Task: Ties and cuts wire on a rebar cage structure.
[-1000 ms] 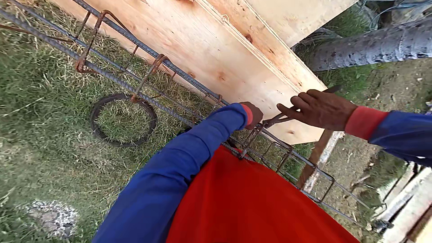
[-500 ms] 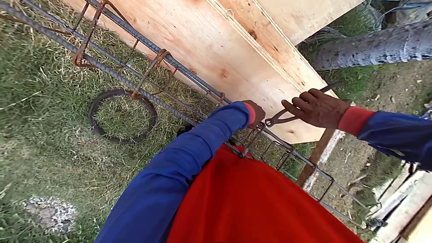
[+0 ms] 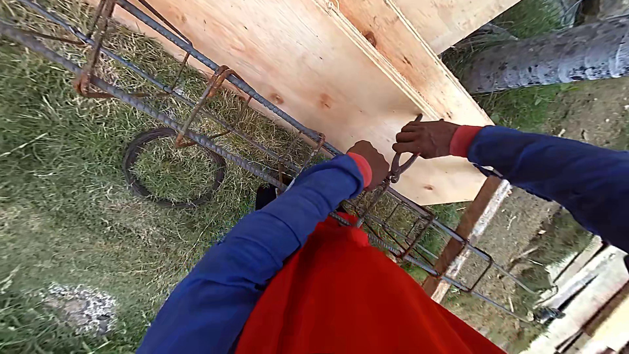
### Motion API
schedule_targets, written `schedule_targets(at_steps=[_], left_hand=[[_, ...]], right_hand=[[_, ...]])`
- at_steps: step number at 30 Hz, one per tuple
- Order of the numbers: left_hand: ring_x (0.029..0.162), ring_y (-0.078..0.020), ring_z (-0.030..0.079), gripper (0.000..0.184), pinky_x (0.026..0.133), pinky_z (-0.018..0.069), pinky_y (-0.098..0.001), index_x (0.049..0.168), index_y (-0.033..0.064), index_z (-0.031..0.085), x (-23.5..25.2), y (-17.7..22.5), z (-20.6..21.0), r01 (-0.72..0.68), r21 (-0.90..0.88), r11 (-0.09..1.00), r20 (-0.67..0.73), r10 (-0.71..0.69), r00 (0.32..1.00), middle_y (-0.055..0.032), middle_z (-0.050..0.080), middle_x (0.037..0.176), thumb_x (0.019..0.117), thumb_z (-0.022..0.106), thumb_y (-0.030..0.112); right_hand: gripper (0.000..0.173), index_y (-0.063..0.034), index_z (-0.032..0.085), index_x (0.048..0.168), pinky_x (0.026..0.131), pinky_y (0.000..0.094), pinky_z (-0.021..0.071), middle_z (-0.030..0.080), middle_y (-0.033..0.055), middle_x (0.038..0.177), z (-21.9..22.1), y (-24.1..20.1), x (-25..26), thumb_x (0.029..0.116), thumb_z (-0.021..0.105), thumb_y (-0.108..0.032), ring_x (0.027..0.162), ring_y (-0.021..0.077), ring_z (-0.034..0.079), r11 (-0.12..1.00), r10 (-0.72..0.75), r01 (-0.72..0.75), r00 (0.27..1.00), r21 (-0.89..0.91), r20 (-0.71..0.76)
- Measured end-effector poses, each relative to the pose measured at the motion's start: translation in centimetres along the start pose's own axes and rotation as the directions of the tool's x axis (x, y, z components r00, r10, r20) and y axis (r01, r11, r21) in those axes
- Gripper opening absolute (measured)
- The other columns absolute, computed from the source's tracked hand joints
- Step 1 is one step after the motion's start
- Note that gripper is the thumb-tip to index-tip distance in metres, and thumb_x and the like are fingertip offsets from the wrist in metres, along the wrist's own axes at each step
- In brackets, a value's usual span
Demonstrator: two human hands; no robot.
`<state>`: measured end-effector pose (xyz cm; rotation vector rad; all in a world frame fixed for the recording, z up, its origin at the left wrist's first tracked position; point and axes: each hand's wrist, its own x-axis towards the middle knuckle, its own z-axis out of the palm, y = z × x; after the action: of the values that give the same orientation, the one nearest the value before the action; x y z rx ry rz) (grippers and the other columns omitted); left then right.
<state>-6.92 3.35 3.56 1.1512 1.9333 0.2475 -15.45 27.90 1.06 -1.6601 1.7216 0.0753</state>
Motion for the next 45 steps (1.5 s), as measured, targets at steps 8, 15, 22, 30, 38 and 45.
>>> schedule_targets(at_steps=[8,15,22,30,38,45], left_hand=[[0.088,-0.0298,0.067,0.012,0.080,0.0504,-0.0558,0.088,0.0112,0.072,0.1,-0.4,0.2,-0.028,-0.003,1.000,-0.015,0.028,0.999,-0.0088,0.071,0.091,0.0870,0.074,0.023],[0.090,-0.0308,0.069,0.022,0.079,0.0517,-0.0568,0.091,0.0106,0.073,-0.1,-0.1,0.0,0.017,0.010,1.000,-0.051,-0.016,0.999,-0.0098,0.072,0.093,0.0826,0.078,0.031],[0.088,-0.0339,0.069,0.027,0.073,0.0529,-0.0583,0.088,0.0082,0.072,0.0,0.3,-0.1,0.070,0.004,0.998,-0.011,-0.070,0.998,-0.0129,0.071,0.091,0.0843,0.077,0.035],[0.087,-0.0341,0.069,0.022,0.072,0.0531,-0.0586,0.089,0.0080,0.073,-0.2,0.3,0.3,0.034,-0.003,0.999,-0.063,-0.034,0.997,-0.0134,0.072,0.090,0.0850,0.076,0.029],[0.094,-0.0366,0.069,0.025,0.077,0.0534,-0.0610,0.093,0.0067,0.074,-1.0,0.5,0.9,0.016,-0.090,0.996,-0.090,-0.024,0.996,-0.0157,0.072,0.097,0.0852,0.077,0.030],[0.092,-0.0363,0.069,0.022,0.075,0.0534,-0.0610,0.090,0.0069,0.074,-0.7,0.5,0.9,0.043,-0.111,0.993,-0.123,-0.057,0.991,-0.0152,0.072,0.094,0.0846,0.078,0.027]], right_hand=[[0.034,-0.0115,0.071,0.114,0.090,0.0505,0.0544,0.067,0.0144,0.101,0.8,0.7,0.8,0.0810,0.078,-0.004,0.098,0.0360,0.066,0.999,-0.043,0.045,0.997,0.017,-0.060],[0.038,-0.0164,0.069,0.125,0.101,0.0512,0.0516,0.067,0.0147,0.111,-0.5,0.1,0.3,0.0880,0.074,-0.007,0.109,0.0365,0.065,0.998,0.057,-0.058,0.998,0.029,0.041],[0.026,-0.0147,0.065,0.122,0.086,0.0543,0.0535,0.067,0.0155,0.101,-9.6,-9.1,-1.7,0.0979,0.063,-0.025,0.095,0.0372,0.067,0.852,0.512,-0.510,0.763,-0.119,0.394],[0.026,-0.0042,0.064,0.119,0.082,0.0588,0.0532,0.067,0.0233,0.103,-13.3,-20.4,2.8,0.0957,0.063,-0.015,0.097,0.0439,0.067,0.369,0.880,-0.908,0.272,-0.200,0.390],[0.032,-0.0024,0.061,0.125,0.083,0.0621,0.0533,0.065,0.0270,0.105,-11.8,-26.4,5.1,0.0963,0.064,-0.015,0.098,0.0469,0.066,0.041,0.951,-0.994,0.006,-0.106,0.308],[0.036,-0.0087,0.058,0.133,0.085,0.0625,0.0545,0.066,0.0239,0.113,-12.1,-23.2,2.3,0.1022,0.058,-0.027,0.104,0.0452,0.067,0.169,0.856,-0.985,0.126,-0.041,0.502]])
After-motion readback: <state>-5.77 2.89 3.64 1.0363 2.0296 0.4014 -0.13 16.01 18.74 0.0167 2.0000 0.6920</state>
